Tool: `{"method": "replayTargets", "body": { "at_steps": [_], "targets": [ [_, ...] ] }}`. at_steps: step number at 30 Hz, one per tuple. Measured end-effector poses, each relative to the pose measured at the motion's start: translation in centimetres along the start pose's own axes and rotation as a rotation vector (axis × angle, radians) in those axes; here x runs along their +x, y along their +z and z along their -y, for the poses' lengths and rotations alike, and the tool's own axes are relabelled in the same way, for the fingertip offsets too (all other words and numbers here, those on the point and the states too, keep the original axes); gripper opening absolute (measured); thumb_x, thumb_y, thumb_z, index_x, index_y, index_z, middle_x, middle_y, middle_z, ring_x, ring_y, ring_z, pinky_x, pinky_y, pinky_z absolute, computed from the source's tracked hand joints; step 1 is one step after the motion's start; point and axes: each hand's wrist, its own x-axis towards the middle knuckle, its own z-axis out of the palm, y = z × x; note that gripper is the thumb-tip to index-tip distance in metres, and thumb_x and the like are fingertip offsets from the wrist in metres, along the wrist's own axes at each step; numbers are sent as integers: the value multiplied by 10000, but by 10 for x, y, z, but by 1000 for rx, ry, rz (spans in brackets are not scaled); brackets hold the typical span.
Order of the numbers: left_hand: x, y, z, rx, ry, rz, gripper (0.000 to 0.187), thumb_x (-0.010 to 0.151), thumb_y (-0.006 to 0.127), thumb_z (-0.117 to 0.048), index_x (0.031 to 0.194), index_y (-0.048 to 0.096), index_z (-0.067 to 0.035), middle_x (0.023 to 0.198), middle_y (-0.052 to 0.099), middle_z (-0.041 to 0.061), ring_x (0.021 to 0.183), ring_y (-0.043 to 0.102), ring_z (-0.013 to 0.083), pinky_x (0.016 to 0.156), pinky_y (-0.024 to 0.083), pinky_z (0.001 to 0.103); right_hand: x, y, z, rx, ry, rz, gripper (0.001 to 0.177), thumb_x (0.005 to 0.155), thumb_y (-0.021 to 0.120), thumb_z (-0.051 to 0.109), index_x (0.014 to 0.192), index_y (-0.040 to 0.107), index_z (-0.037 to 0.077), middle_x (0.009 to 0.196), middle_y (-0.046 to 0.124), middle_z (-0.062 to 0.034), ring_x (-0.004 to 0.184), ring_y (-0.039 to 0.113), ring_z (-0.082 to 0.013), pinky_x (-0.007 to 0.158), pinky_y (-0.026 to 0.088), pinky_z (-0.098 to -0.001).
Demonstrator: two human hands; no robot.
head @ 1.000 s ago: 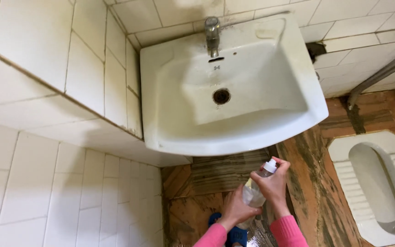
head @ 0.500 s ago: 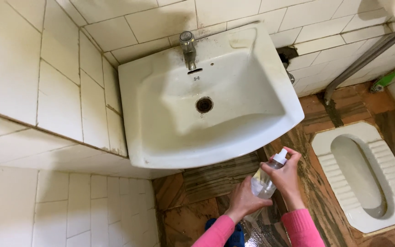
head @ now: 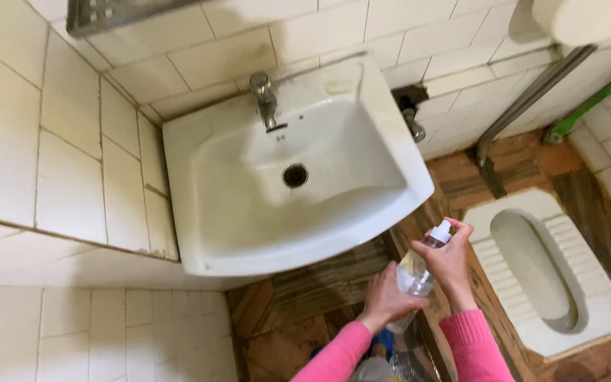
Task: Cleaning a bathroom sink using a cloth and liquid cleaner.
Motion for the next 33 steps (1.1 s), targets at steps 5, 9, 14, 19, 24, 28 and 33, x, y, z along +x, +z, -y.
{"method": "replayTargets", "body": {
  "at_steps": [5, 9, 14, 19, 24, 28, 33],
  "targets": [
    [10, 8, -45, -147, -154, 43, 836, 548, 858, -498, 1188, 608, -22, 1128, 711, 165, 1015, 713, 308, 882, 580, 425, 20, -24, 52, -190, 14, 148, 932, 697, 857, 72, 1408, 254, 60, 1049, 627, -133, 945, 659, -233, 818, 582, -375],
    [16, 17, -72, -263, -141, -129, 777, 567, 901, -410, 1171, 638, 2, 1111, 740, 178, 994, 726, 306, 895, 579, 405, 51, -29, 70, -382, 81, 220, 937, 677, 883, 113, 1394, 286, 36, 1043, 667, -162, 918, 695, -252, 799, 620, -383],
    [35, 6, -102, -450, -145, -178, 587, 639, 887, -298, 1130, 711, -27, 1053, 777, 123, 970, 761, 264, 878, 586, 379, 95, -26, 72, -353, -90, 288, 1013, 596, 913, 174, 1358, 275, -22, 1012, 713, -170, 917, 727, -255, 832, 597, -385],
    [60, -11, -118, -458, -102, -264, 616, 631, 881, -322, 1161, 717, -53, 1063, 778, 110, 990, 755, 259, 888, 579, 382, 113, -13, 118, -492, -40, 321, 976, 617, 933, 198, 1363, 330, 16, 1040, 712, -174, 952, 724, -286, 867, 586, -408],
    [71, -37, -124, -485, -131, -384, 719, 610, 889, -330, 1238, 656, -69, 1130, 749, 102, 1032, 730, 259, 928, 563, 373, 136, 17, 132, -447, -148, 450, 1009, 601, 924, 191, 1364, 294, 1, 1036, 707, -190, 985, 725, -286, 873, 592, -410],
    [74, -60, -124, -466, -213, -401, 668, 629, 874, -336, 1195, 671, -44, 1094, 770, 112, 1004, 751, 256, 908, 580, 368, 131, 41, 166, -529, -116, 533, 1022, 646, 910, 201, 1411, 257, 21, 1053, 709, -211, 985, 727, -324, 892, 583, -422],
    [66, -77, -111, -678, -171, -466, 581, 660, 860, -269, 1169, 698, -39, 1081, 784, 81, 979, 760, 195, 867, 588, 332, 136, 82, 146, -618, -168, 608, 1020, 647, 919, 237, 1414, 278, 37, 1019, 739, -190, 978, 732, -322, 915, 573, -412]
  ]
}}
